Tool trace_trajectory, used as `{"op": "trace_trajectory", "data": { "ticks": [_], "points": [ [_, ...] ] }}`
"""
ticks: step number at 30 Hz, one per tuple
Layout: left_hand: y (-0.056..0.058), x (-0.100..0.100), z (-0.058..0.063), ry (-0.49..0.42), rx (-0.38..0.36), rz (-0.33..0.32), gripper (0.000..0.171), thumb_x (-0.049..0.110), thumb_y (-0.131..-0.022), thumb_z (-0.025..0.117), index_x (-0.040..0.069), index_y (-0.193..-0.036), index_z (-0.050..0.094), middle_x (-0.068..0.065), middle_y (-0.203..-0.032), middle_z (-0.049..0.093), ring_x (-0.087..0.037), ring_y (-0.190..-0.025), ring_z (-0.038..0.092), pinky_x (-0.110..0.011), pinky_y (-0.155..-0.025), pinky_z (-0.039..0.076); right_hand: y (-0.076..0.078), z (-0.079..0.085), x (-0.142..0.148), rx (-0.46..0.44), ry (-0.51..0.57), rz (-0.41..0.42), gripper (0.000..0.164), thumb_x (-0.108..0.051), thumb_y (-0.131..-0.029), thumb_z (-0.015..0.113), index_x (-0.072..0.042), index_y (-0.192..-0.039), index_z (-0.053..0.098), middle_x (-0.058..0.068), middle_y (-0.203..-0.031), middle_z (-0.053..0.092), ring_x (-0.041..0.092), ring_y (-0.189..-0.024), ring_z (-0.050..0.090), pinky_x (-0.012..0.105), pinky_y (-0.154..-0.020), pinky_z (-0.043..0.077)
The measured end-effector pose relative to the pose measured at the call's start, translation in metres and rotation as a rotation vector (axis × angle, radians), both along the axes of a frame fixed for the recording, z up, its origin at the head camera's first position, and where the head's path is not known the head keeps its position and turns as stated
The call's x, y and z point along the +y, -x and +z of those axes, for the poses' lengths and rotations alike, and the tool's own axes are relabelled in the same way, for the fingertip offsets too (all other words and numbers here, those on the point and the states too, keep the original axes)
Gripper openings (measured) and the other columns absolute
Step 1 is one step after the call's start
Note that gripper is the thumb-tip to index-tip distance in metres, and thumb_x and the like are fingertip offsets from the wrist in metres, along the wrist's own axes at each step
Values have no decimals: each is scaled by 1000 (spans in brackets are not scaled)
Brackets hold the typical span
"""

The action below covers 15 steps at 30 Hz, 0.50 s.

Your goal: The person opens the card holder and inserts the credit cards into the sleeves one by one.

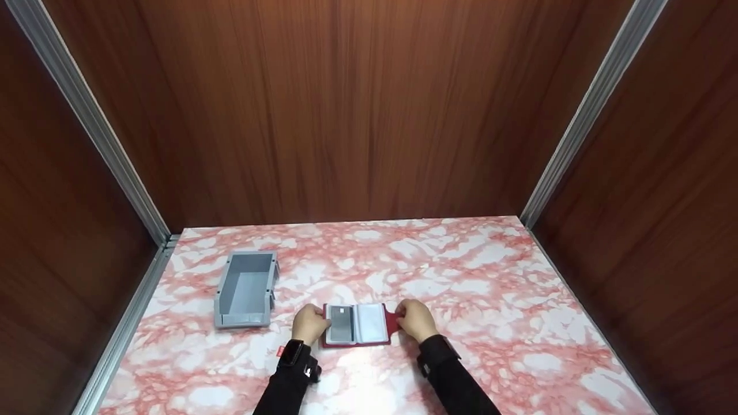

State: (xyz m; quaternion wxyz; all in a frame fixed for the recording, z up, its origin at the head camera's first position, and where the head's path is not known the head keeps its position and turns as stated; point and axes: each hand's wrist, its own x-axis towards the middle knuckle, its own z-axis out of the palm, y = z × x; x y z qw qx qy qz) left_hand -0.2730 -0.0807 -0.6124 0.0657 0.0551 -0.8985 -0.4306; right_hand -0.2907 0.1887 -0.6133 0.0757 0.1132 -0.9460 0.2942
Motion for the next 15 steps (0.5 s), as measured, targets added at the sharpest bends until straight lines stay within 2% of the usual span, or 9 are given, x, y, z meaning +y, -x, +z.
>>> {"op": "trace_trajectory", "data": {
  "ticks": [10, 15],
  "points": [
    [0, 8, 15, -107, 26, -21, 22, 1, -73, 75, -3, -89, 60, -7, -78, 63, -26, -77, 61, -42, -77, 50, 0, 0, 0, -14, -5, -2, 16, 3, -71, 77, -4, -81, 66, 3, -71, 61, 22, -69, 57, 40, -69, 49],
    [-1, 17, 21, -159, 52, -55, 21, 2, -75, 73, -4, -90, 60, -8, -79, 64, -24, -77, 62, -40, -76, 51, -1, 1, -1, -9, -1, 2, 16, 3, -71, 77, -4, -81, 66, 3, -70, 61, 22, -68, 57, 40, -68, 48]
  ]
}}
